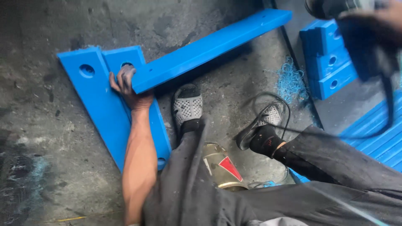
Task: Grinding and smoothing the edges of blue plastic components using an angle grinder.
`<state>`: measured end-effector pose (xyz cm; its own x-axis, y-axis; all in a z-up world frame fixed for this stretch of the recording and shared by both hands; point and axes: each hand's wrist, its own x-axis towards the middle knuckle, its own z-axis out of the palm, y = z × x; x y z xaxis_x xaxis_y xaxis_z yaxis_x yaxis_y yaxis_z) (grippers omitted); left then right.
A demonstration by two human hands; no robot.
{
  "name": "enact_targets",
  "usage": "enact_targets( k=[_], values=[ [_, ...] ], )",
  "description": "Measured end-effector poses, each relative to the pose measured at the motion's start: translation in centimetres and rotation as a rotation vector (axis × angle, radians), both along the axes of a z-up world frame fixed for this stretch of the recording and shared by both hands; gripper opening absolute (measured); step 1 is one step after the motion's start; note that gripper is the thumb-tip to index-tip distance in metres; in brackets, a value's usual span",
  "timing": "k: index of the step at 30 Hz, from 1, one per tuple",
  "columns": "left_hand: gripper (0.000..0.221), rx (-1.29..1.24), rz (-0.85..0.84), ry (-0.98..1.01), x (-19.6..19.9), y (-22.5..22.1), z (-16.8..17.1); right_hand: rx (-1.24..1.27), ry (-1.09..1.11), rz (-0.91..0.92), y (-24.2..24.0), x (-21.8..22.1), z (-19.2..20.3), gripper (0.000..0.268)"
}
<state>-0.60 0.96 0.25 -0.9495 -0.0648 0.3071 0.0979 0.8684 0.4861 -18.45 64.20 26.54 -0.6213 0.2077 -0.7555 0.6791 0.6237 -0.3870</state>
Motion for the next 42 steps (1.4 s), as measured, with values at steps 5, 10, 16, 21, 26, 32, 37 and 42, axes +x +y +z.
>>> enact_targets(
  k=[5,10,16,21,26,32,37,42],
  values=[
    [0.039,0.138,-0.077,-0.031,-0.1,-1.6,1.2,-0.133,0.071,-0.357,-6.7,13.7,9.8,0.05],
    [0.049,0.165,-0.219,-0.097,-0.1,-3.5,3.3,-0.063,0.321,-0.198,-9.7,19.3,11.4,0.059],
    [0.058,0.131,-0.243,-0.249,-0.7,-3.4,4.1,0.096,0.483,0.266,-11.8,15.1,3.7,0.081],
    [0.054,0.122,-0.26,-0.192,0.3,-3.9,3.3,0.112,0.375,0.405,-14.7,9.1,-0.3,0.081],
    [0.039,0.128,-0.286,-0.23,-0.4,-4.2,3.0,0.101,0.373,0.618,-13.3,4.5,-3.8,0.075],
    [0.041,0.15,-0.306,-0.186,-1.0,-2.8,5.7,0.205,0.222,0.575,-7.3,4.1,-5.3,0.058],
    [0.041,0.14,-0.339,-0.201,-1.3,-4.0,4.6,0.246,0.476,0.621,-4.9,8.3,-5.7,0.063],
    [0.046,0.139,-0.349,-0.2,-2.0,-4.3,4.9,0.227,0.554,0.49,-10.1,12.1,-6.1,0.08]
  ],
)
